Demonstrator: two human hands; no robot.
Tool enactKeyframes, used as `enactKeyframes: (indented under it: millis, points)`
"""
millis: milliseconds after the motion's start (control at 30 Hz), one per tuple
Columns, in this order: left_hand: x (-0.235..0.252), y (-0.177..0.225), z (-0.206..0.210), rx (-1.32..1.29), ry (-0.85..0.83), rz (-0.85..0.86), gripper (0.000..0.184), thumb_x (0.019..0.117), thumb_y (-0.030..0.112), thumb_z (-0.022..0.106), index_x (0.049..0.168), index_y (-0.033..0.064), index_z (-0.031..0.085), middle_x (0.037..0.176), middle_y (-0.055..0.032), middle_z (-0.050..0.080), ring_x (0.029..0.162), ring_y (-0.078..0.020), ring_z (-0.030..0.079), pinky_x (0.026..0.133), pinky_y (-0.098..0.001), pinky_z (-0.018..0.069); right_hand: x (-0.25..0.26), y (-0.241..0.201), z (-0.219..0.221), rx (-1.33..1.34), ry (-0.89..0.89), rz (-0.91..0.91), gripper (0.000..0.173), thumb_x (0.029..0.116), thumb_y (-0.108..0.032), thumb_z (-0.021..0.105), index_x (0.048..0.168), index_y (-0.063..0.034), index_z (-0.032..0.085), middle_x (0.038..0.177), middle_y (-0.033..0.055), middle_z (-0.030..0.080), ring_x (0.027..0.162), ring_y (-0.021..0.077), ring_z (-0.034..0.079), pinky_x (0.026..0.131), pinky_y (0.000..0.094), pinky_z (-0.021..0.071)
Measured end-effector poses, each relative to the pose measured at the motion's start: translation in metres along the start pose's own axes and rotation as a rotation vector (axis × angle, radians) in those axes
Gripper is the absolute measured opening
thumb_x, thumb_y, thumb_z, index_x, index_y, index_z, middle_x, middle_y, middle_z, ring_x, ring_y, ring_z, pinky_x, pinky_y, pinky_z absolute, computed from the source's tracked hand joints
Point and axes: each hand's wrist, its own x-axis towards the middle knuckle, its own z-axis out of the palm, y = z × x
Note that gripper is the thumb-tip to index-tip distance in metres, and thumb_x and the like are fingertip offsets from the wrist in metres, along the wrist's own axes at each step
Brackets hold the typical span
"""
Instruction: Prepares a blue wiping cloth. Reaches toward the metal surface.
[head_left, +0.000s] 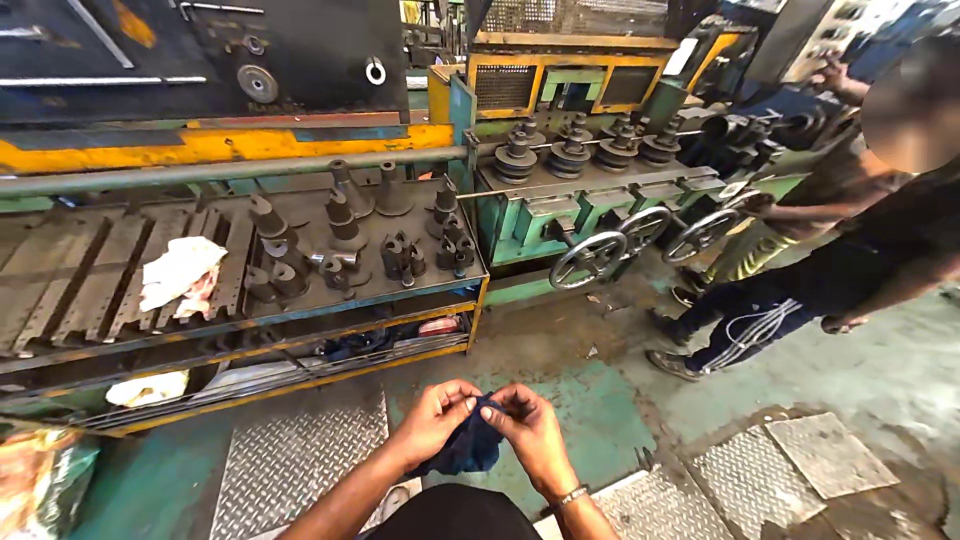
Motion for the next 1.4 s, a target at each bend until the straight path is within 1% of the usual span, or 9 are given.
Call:
enactKeyframes:
  millis: [200,300,433,533,633,833,1100,1267,1400]
  points:
    - [-0.001,-0.002,0.0,0.028,-0.023,0.02,0.022,0.1053,0.014,0.056,0.118,0.004,0.07,0.103,-0.0071,0.074,0.094,-0.0154,0.071,0.087,-0.0343,0.06,0.0,0.006,0.001,0.092,0.065,0.047,0.029,0.0823,-0.008,0.084,0.105,-0.0015,0.068,0.125,0.0152,0.067,0.084,0.0262,0.072,0.07,0.0395,0.0653]
    - [0.0,0.001,-0.003,0.036,-0.078,0.033,0.022,0.1053,0.014,0.055,0.118,0.003,0.07,0.102,-0.0068,0.075,0.094,-0.0142,0.071,0.088,-0.0335,0.0596,0.002,0.006,-0.003,0.097,-0.026,0.069,0.051,0.0849,-0.006,0.081,0.132,-0.001,0.06,0.107,0.0149,0.071,0.081,0.027,0.072,0.071,0.0402,0.0649]
    - [0.002,-0.002,-0.018,0.3,-0.182,0.047,0.037,0.0988,0.033,0.07,0.128,0.0096,0.068,0.107,-0.0036,0.075,0.093,-0.0115,0.072,0.087,-0.0337,0.0609,0.005,0.008,-0.012,-0.124,-0.058,0.049,0.017,0.0894,-0.017,0.078,0.101,-0.0063,0.073,0.089,0.0043,0.074,0.079,0.016,0.071,0.073,0.0334,0.0619]
    - [0.002,-0.003,-0.036,0.825,-0.274,-0.14,0.069,0.0848,0.052,0.08,0.141,0.0202,0.056,0.115,-0.0049,0.073,0.104,-0.0224,0.071,0.096,-0.0496,0.0568,0.014,-0.001,-0.02,-0.18,0.073,0.018,0.014,0.0904,-0.019,0.076,0.097,-0.0078,0.072,0.089,0.0038,0.073,0.082,0.0165,0.071,0.075,0.0339,0.0618]
    - [0.002,-0.012,-0.056,1.018,-0.22,-0.197,0.034,0.1002,0.026,0.06,0.132,0.0146,0.065,0.119,-0.0123,0.072,0.115,-0.0312,0.068,0.102,-0.0554,0.052,0.022,-0.007,-0.036,-0.195,0.185,0.006,0.015,0.0925,-0.02,0.075,0.101,-0.0084,0.071,0.095,0.0048,0.074,0.091,0.0178,0.072,0.084,0.0355,0.0619]
    - [0.01,0.001,-0.099,0.983,0.067,-0.021,0.024,0.102,0.021,0.056,0.122,0.0162,0.07,0.111,-0.0043,0.073,0.105,-0.0208,0.07,0.095,-0.0497,0.0572,0.026,0.008,-0.055,-0.213,0.236,0.026,0.013,0.0982,-0.016,0.067,0.106,-0.0061,0.067,0.087,0.0061,0.073,0.081,0.017,0.071,0.077,0.0345,0.0607]
    - [0.007,0.034,-0.107,1.224,-0.017,-0.168,0.029,0.1018,0.038,0.061,0.122,0.0194,0.071,0.117,-0.0042,0.072,0.116,-0.0258,0.066,0.101,-0.0507,0.0528,0.025,0.0,-0.04,-0.145,0.07,-0.058,0.015,0.1033,-0.013,0.057,0.114,-0.0036,0.063,0.095,0.0087,0.073,0.089,0.0179,0.072,0.082,0.0349,0.0608]
    - [0.028,0.03,-0.052,0.989,-0.14,0.196,0.075,0.0806,0.055,0.082,0.144,0.0228,0.058,0.143,0.0019,0.061,0.141,-0.0204,0.048,0.119,-0.0496,0.0398,0.028,-0.011,-0.035,-0.096,-0.226,-0.143,0.018,0.1048,-0.012,0.053,0.118,-0.0018,0.061,0.095,0.0087,0.071,0.087,0.0178,0.07,0.08,0.0352,0.06]
    - [0.043,0.004,-0.027,0.859,-0.316,0.237,0.047,0.0965,0.043,0.07,0.135,0.0169,0.063,0.123,-0.0055,0.07,0.12,-0.02,0.064,0.109,-0.0442,0.0499,0.029,-0.016,-0.043,-0.114,-0.281,-0.175,0.018,0.1042,-0.011,0.054,0.117,-0.0015,0.062,0.094,0.0075,0.071,0.086,0.0163,0.069,0.079,0.0337,0.059]
